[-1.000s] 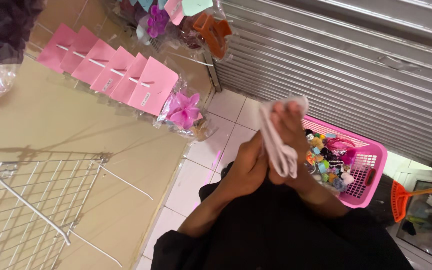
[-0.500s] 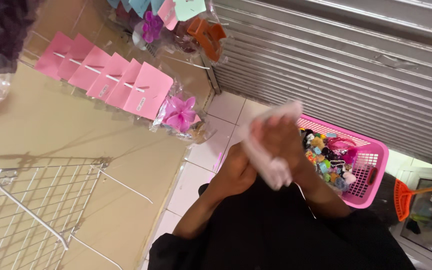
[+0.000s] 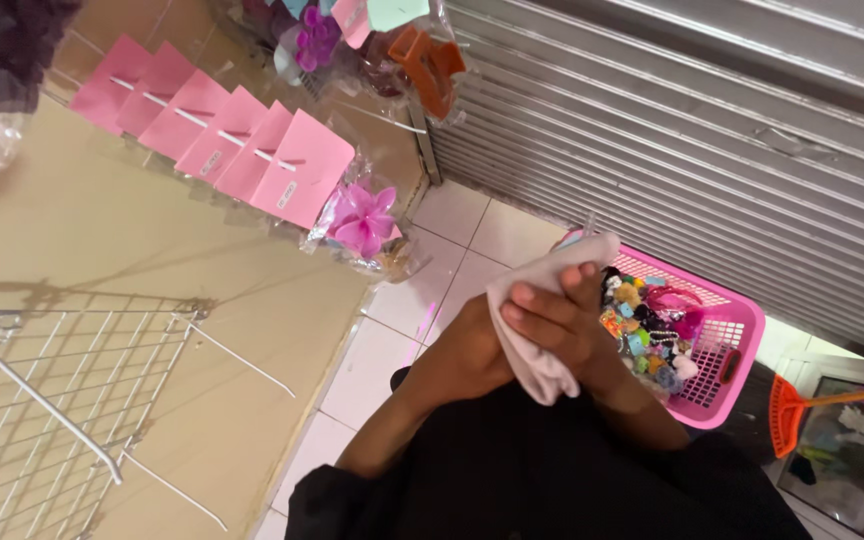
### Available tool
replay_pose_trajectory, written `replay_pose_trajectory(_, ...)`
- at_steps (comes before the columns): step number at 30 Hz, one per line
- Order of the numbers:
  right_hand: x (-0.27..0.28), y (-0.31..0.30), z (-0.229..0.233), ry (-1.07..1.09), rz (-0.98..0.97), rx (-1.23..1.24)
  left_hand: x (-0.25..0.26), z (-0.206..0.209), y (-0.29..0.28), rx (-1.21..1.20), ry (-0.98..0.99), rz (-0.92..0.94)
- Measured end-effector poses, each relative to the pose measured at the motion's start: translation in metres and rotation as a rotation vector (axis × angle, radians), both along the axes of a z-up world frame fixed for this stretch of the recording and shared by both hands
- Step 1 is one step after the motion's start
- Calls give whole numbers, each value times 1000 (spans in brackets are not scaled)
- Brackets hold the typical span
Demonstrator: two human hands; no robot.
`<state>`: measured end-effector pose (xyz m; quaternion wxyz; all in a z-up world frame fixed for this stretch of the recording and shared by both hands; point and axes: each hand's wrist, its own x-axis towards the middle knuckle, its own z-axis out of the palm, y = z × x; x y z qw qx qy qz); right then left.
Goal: The person takes small packaged hair accessories from a pink basket on the floor and hangs them onto display hooks on a wall-mounted rack.
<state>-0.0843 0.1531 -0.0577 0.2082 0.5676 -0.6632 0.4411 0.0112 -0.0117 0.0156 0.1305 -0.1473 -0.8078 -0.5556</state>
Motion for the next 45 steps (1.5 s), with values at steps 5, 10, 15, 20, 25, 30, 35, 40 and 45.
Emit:
replay_pose_trajectory(5,1,-6,18,-549,-53,-311,-4,28,12,-12,172,1)
replay_pose_trajectory(10,-6,-38,-3,-325,-119,-135,-1,13,5,381,-292,0)
replay_pose_trajectory(15,-6,-34,-11,-370,-30,-246,1,1,-12,819,-207,-23)
replay_pose_trajectory(20,-4,-27,10,-666,-75,-469,-7,6,-9,765,-213,106)
replay_pose_trajectory(25,1,-18,-7,-358,-150,-142,-8,6,3,1136,-295,-112)
replay_pose_trajectory(30,20,12,-19,-408,-94,-178,10,21,-4,1282,-319,-104)
replay_pose_trajectory(35,19,15,2,-715,-128,-512,10,30,2,954,-164,33)
replay_pose_trajectory(40,6,-19,-21,-298,-223,-158,-7,40,16,540,-95,18)
replay_pose_trajectory(45,2,-8,-41,10,-86,-75,8,51,0,1214,-191,-212)
